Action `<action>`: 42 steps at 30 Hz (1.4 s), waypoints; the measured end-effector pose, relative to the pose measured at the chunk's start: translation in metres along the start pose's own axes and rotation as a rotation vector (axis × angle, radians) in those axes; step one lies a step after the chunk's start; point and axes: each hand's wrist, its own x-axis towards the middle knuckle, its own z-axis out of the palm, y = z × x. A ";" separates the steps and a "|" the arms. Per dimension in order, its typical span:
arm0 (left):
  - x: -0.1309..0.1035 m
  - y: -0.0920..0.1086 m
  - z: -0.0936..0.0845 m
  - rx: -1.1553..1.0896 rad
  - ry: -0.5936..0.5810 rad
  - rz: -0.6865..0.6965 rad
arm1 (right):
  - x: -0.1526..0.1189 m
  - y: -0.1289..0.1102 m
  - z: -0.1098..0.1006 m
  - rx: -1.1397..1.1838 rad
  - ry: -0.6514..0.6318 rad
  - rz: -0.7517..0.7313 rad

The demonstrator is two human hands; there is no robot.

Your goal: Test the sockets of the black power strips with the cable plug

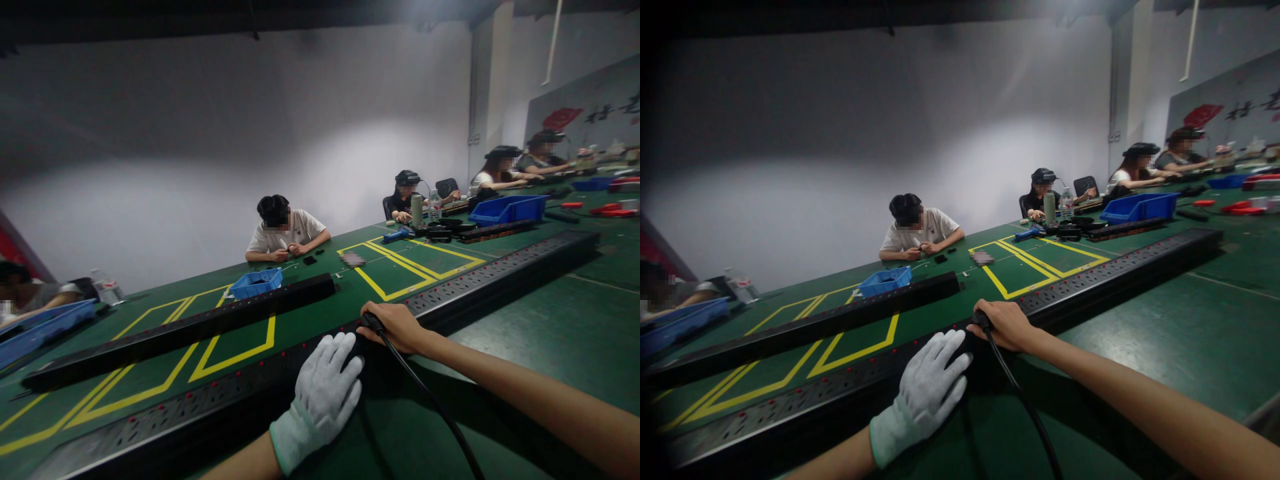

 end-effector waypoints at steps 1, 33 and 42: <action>0.000 0.000 -0.001 0.001 0.001 0.002 | 0.001 0.001 -0.002 0.031 -0.023 0.006; 0.013 0.004 -0.003 -0.325 0.125 0.236 | 0.046 -0.029 -0.004 0.037 -0.195 -0.004; 0.008 0.002 0.000 -0.338 0.081 0.236 | 0.044 -0.039 0.000 -0.217 -0.086 -0.151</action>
